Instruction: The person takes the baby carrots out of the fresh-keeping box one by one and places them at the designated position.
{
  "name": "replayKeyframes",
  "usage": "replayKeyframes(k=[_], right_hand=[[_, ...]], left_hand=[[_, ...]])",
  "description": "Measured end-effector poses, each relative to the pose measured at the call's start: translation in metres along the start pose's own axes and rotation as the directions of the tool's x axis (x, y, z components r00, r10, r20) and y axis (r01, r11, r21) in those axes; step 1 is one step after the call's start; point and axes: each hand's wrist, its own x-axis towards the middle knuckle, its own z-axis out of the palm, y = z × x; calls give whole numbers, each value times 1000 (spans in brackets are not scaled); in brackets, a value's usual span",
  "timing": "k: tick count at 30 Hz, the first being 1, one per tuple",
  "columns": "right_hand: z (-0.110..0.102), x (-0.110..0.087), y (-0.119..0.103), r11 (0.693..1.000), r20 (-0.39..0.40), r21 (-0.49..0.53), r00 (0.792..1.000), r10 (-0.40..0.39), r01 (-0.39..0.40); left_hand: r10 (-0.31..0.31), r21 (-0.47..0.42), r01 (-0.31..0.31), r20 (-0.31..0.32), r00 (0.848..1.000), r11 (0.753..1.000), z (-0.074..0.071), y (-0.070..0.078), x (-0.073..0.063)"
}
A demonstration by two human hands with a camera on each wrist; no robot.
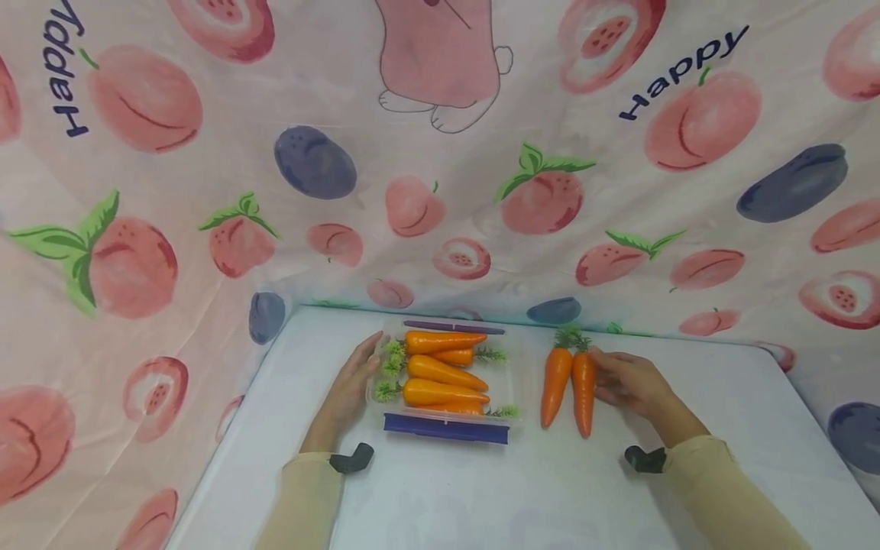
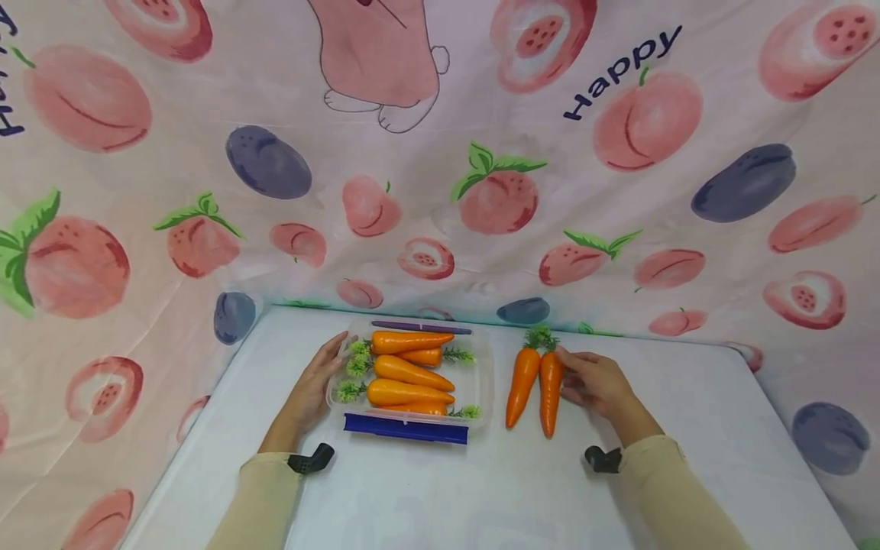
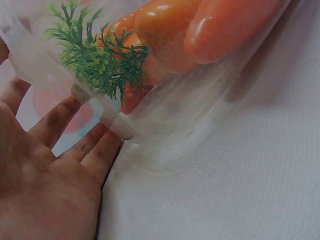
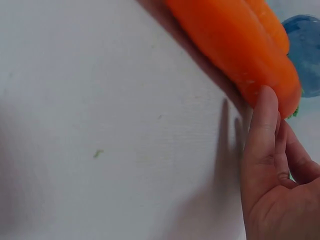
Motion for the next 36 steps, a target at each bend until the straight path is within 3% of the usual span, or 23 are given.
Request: replayKeyframes(k=[9,15,25,29,36], right_hand=[[0,-5,-8,997,-6,-62,999,-40,39],[3,-9,-15,991,28,-105,996,-81,83],[13,-14,-26,986,96,-94,987,-126,135],[17,-19,-32,969,163,-136,970,-181,204],[29,-26,-42,937,328,-144,909,-258,318]], left_hand=[[16,32,-16,-5,1000,999,-1,-4,2],[18,17,-18,8,1000,1000,-2,-5,2],[23,5,-23,10,1000,1000,-1,-4,1],[24,3,-24,10,1000,1000,-1,-4,1],[25,17,-25,1,1000,1000,0,-2,1]])
